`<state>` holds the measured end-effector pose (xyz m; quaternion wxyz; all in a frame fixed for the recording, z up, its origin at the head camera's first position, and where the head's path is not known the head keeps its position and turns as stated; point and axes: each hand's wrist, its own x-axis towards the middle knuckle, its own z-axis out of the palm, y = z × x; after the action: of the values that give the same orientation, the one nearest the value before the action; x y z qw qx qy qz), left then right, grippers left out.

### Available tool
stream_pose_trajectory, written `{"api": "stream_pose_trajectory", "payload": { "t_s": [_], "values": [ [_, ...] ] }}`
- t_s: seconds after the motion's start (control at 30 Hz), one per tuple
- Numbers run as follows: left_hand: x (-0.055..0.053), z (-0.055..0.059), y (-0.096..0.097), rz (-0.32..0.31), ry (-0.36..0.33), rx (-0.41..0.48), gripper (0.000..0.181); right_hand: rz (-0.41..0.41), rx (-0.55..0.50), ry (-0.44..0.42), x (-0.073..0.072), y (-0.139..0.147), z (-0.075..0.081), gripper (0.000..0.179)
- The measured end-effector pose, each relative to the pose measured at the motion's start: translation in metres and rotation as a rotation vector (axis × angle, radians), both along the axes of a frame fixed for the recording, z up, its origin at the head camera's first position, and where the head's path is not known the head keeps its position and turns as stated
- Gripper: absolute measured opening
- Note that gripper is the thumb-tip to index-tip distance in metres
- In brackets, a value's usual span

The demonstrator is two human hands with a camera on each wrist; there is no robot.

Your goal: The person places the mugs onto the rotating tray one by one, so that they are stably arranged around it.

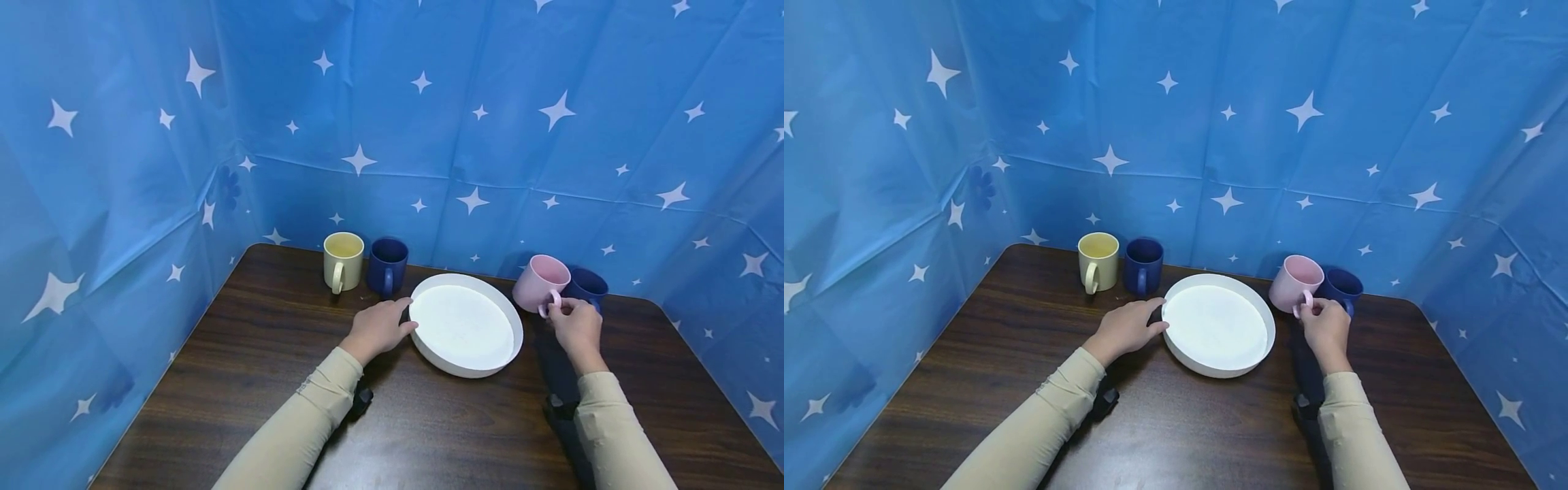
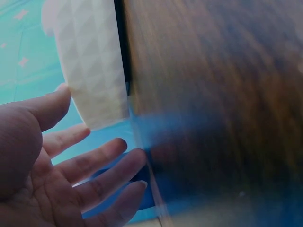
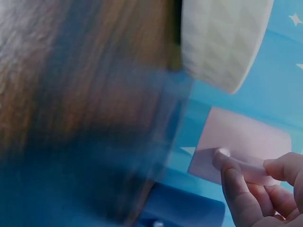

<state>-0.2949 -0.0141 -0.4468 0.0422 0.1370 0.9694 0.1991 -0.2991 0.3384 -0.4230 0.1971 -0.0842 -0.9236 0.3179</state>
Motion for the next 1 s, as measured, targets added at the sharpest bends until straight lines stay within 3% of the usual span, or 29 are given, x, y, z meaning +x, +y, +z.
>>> {"api": "stream_pose_trajectory", "payload": {
  "t_s": [0.53,1.0],
  "values": [
    [-0.001,0.001,0.001,0.008,-0.016,-0.004,0.056,0.049,-0.042,0.009,0.009,-0.01,0.019,0.031],
    [-0.002,-0.001,0.0,0.002,-0.031,0.002,0.056,0.121,-0.031,0.06,0.006,-0.023,0.017,0.024]
  ]
}}
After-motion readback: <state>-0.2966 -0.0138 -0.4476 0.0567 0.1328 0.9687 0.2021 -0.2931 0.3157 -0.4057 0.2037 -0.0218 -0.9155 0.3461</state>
